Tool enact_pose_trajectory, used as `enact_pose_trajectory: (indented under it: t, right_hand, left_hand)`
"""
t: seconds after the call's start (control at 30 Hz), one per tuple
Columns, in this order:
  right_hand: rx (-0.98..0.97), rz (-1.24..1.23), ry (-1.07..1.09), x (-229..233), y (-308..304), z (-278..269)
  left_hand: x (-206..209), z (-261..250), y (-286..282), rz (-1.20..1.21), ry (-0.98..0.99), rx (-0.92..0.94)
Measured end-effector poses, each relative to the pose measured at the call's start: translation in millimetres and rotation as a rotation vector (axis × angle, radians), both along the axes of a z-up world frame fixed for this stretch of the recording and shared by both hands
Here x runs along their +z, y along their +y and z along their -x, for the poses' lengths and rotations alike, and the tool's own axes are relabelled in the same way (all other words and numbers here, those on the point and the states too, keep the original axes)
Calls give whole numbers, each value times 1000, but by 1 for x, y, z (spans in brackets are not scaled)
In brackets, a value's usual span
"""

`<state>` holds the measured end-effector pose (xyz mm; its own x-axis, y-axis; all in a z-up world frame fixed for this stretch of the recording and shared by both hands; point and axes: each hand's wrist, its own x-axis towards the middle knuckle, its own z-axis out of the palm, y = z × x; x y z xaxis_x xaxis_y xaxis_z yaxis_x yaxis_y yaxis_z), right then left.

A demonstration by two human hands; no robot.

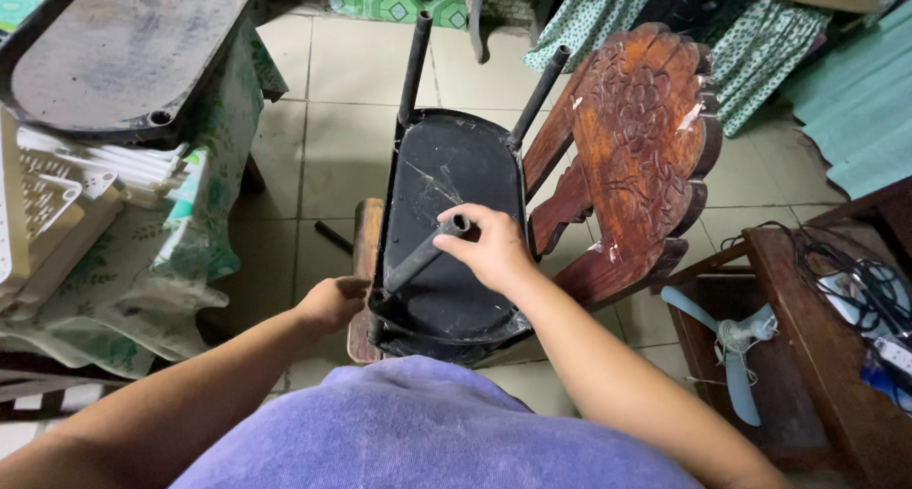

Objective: The person assembles a black plastic stool by inserting cylindrical legs into the seat base. They pick up each leg from a nearby tray and press it into the corresponding socket on the underside of the seat, repeating the process for all four legs.

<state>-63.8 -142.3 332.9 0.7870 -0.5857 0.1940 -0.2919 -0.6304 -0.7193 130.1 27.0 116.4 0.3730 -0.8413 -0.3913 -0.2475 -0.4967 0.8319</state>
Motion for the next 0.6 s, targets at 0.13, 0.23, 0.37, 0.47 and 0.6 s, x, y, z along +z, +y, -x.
enact_pose_trajectory:
  t: [0.13, 0.23, 0.37, 0.47, 0.6]
  right_hand:
    - [37, -26, 60, 14, 14, -6]
    - [22, -8, 121, 31, 15, -9]
    - [136, 25, 77, 40, 16, -10]
    - [168, -1, 100, 38, 19, -11]
    - [236, -20, 91, 35, 19, -8]
  left_hand:
    - [1, 9, 7, -39, 77, -35]
    - [4, 12, 10, -7, 61, 3]
    - [3, 19, 13, 24, 34, 8]
    - [2, 23, 18, -12, 51, 35]
    - [2, 38, 26, 3, 124, 111]
